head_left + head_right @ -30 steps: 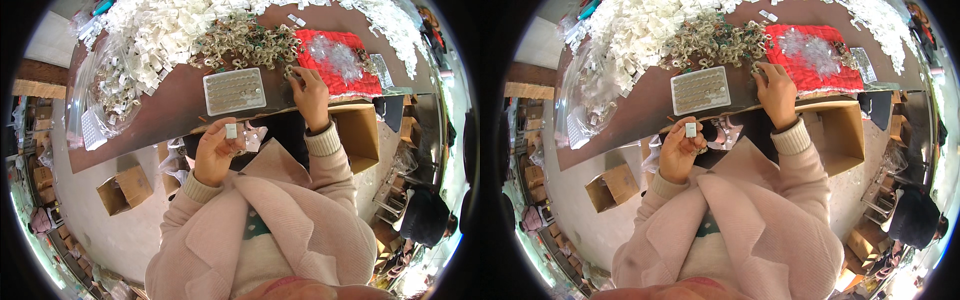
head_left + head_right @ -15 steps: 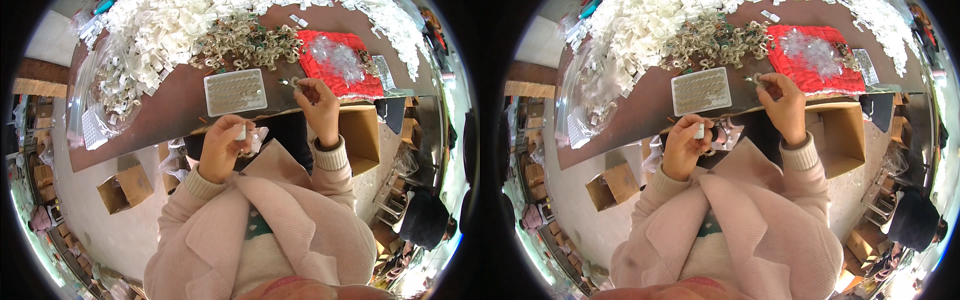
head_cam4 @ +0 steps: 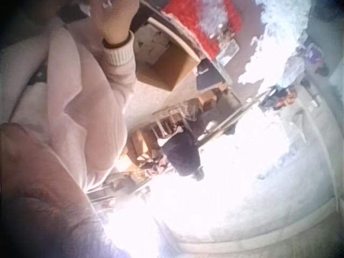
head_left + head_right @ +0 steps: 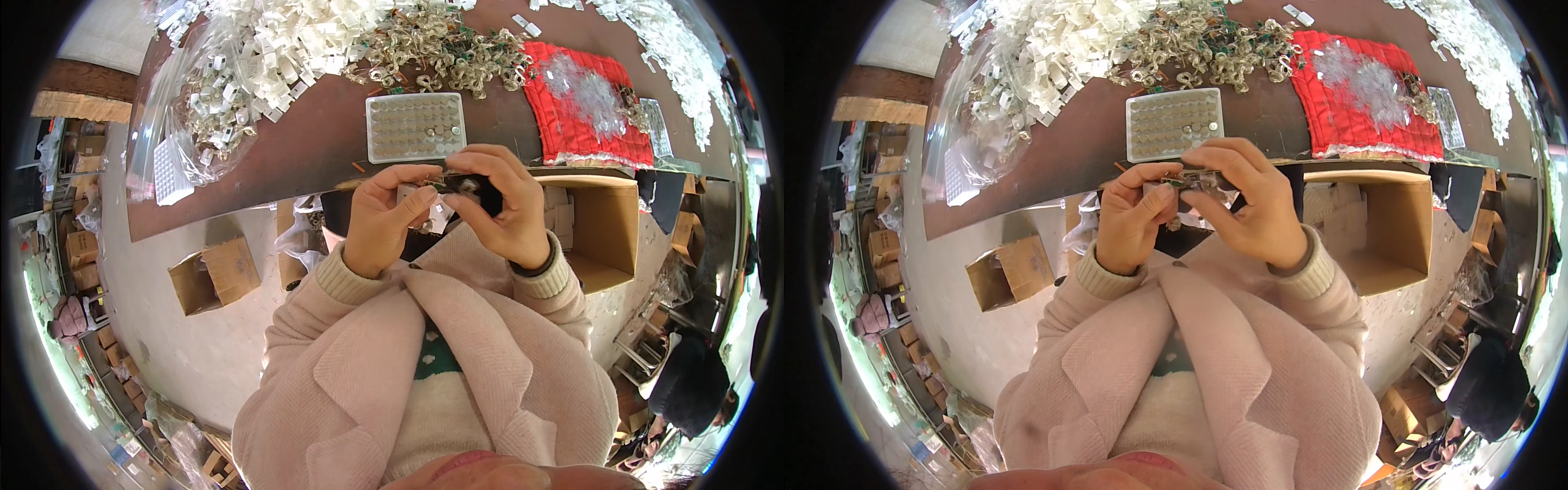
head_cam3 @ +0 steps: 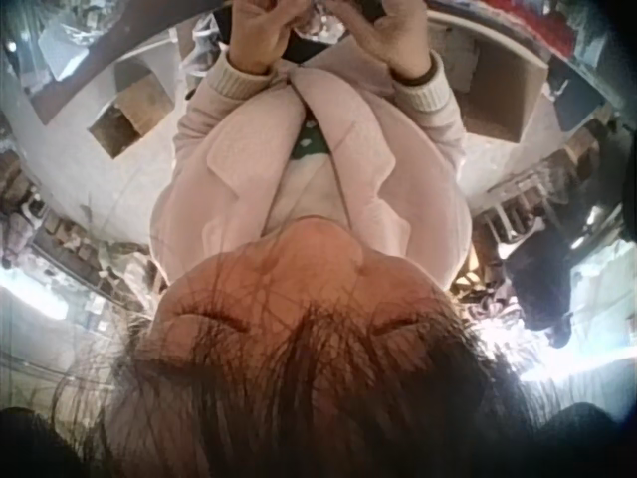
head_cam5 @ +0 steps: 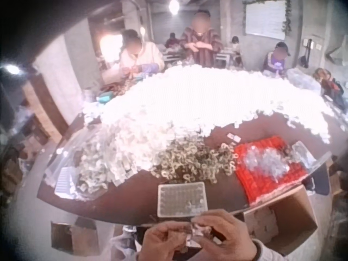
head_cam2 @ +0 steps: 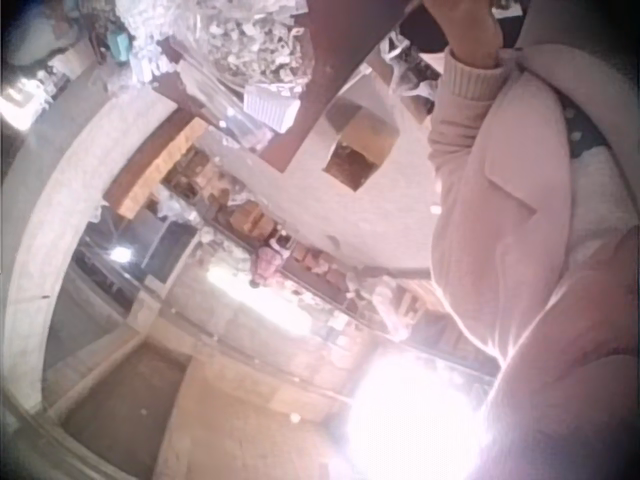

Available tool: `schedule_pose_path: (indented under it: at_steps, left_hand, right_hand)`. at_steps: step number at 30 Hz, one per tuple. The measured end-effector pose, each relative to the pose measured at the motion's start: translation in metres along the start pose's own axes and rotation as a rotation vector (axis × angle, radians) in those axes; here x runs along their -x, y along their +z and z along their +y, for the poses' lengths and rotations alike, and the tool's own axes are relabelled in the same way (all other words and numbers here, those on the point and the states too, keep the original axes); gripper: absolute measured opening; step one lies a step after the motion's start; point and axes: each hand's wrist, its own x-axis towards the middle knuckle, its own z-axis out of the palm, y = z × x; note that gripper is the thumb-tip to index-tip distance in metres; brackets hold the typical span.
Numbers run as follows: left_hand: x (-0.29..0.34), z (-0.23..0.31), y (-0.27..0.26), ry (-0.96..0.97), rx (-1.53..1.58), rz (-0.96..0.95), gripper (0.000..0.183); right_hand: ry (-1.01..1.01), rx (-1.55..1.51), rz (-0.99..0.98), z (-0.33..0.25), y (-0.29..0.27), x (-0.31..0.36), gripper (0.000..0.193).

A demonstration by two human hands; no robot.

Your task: The person repeatedly picks small white plastic components and metallic parts from a table, aligns them, and inserts them into a white tray with multiple slots. The person uses a small flashlight to illuminate the components during handling.

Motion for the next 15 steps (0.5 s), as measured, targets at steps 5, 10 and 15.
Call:
schedule_pose_path:
  at_steps: [5, 10, 15]
  left_hand:
    - [0.006, 0.002, 0.001, 0.07, -0.006, 0.019, 0.028]
    - [0.007, 0.003, 0.003, 0.138, -0.039, 0.059, 0.028]
    - [0.007, 0.003, 0.001, 0.067, -0.002, 0.123, 0.028]
  right_hand:
    - [-0.011, 0.012, -0.036, -0.005, 0.01, 0.002, 0.024]
    - [-0.043, 0.047, -0.005, -0.007, 0.013, 0.005, 0.021]
    - [0.314, -0.325, -0.008, -0.004, 0.016, 0.008, 0.02]
